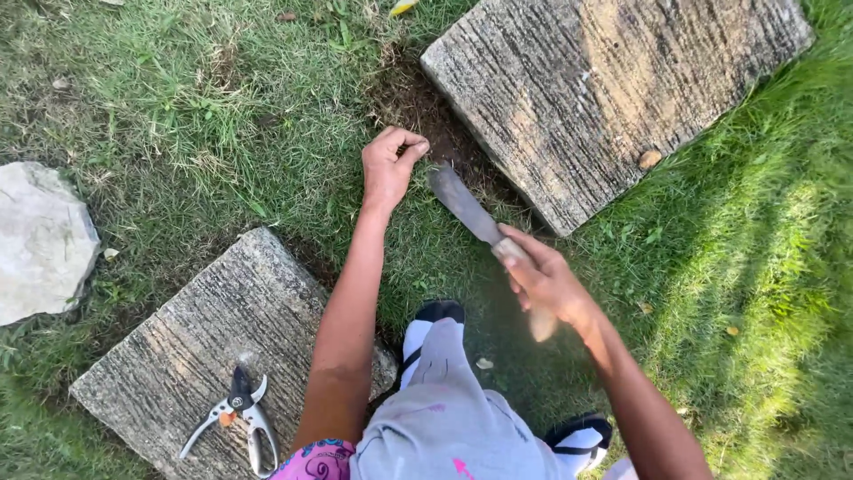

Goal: Manually removing grass and weeds from the joints between concrete paving slabs using a small hand tool.

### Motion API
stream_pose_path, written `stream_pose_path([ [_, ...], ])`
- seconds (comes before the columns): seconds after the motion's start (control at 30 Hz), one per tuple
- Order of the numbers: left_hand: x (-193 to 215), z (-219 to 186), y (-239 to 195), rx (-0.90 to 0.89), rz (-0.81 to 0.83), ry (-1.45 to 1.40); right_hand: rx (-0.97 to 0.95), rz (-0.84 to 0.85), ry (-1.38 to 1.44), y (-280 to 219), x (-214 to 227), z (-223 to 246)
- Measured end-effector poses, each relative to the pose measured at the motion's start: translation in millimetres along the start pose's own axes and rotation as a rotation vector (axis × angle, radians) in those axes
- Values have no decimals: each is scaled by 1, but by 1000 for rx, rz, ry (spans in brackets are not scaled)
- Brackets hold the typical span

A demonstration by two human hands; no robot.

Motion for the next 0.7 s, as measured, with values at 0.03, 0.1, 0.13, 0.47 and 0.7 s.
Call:
stream_pose_path([
  [0.03, 0, -1, 0, 3, 1, -3, -4, -1, -1, 3, -6, 1],
  [0.1, 1, -6, 0, -40, -21, -1, 86, 39, 55, 8, -18, 7],
  [0.13, 3, -5, 0, -40, -24, -2, 87, 39, 52, 7, -22, 7],
  [0.47, 1, -4, -4, -8, -7, -53, 10, -40, 59, -1, -32, 5],
  [0.7, 1, -4, -4, 26, -43, -75, 174, -165, -220, -2, -44, 9],
])
Point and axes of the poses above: each hand's wrist, its own y-axis towards the middle knuckle, its own x-axis out of the back of the hand, z = x × y, the point moved 5 cm from there along y, towards the middle knuckle, and after that the axes turned 2 degrees about -y, right-handed, at the moved point
